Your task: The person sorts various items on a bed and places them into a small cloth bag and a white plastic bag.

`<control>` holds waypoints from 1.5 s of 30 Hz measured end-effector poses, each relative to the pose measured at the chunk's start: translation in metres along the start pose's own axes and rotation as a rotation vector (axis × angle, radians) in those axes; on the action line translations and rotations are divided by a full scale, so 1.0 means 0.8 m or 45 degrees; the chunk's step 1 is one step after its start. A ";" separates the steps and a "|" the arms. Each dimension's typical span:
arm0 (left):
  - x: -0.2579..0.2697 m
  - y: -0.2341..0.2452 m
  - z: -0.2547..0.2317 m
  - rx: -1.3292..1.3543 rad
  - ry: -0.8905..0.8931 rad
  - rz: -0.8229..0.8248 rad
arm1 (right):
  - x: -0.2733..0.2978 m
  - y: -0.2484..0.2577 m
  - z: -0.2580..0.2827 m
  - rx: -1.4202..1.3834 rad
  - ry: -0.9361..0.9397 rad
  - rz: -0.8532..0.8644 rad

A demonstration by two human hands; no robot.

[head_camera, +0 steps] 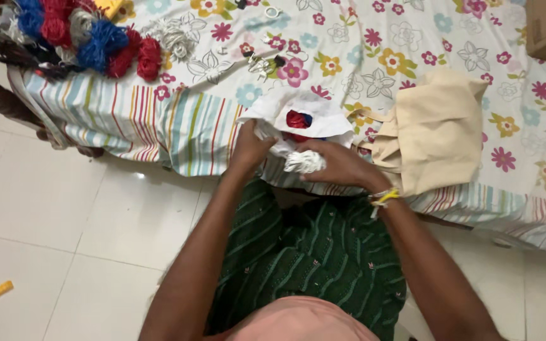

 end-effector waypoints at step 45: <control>0.054 0.010 -0.143 -0.524 -0.071 -0.087 | -0.025 0.107 0.098 0.862 -0.246 0.269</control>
Point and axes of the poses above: each hand's wrist, its own x-axis away from the middle knuckle, its own y-axis out of the back of the hand, z = x × y, the point moved 2 cm from there along -x, towards the middle knuckle, and after that the axes turned 4 degrees about y, right-handed, at the moved point
